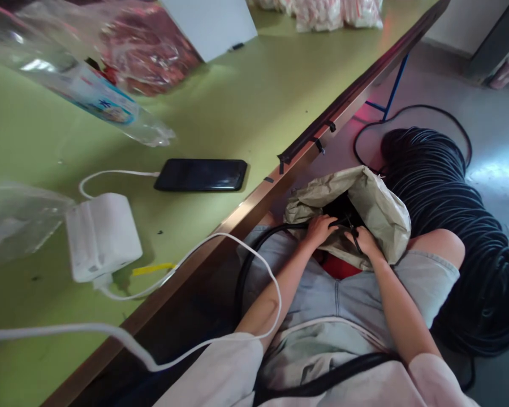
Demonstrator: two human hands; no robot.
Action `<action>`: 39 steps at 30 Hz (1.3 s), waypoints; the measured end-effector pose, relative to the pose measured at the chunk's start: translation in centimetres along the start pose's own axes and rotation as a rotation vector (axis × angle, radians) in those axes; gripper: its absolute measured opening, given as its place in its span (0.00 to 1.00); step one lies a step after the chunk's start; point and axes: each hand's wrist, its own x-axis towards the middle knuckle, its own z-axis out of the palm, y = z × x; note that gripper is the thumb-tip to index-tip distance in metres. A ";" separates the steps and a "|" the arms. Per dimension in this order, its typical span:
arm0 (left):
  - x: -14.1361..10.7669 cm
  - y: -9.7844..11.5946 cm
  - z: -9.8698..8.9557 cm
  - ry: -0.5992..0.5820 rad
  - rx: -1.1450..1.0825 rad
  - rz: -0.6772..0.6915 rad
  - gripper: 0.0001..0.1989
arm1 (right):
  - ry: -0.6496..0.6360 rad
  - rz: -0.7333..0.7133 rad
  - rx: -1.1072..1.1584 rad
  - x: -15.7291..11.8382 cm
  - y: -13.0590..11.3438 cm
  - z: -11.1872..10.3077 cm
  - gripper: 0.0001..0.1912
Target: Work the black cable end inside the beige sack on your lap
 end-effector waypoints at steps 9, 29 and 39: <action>-0.6 -0.4 0.4 -0.092 0.033 -0.011 0.18 | -0.203 0.096 0.048 -0.3 -1.3 -0.2 0.26; 0.0 -0.2 1.2 0.011 -0.075 -0.174 0.17 | -0.192 -0.060 0.035 -0.1 0.1 0.2 0.28; -0.3 -0.6 1.1 -0.010 -0.055 -0.041 0.15 | -0.193 -0.059 0.043 -0.1 -0.2 0.0 0.28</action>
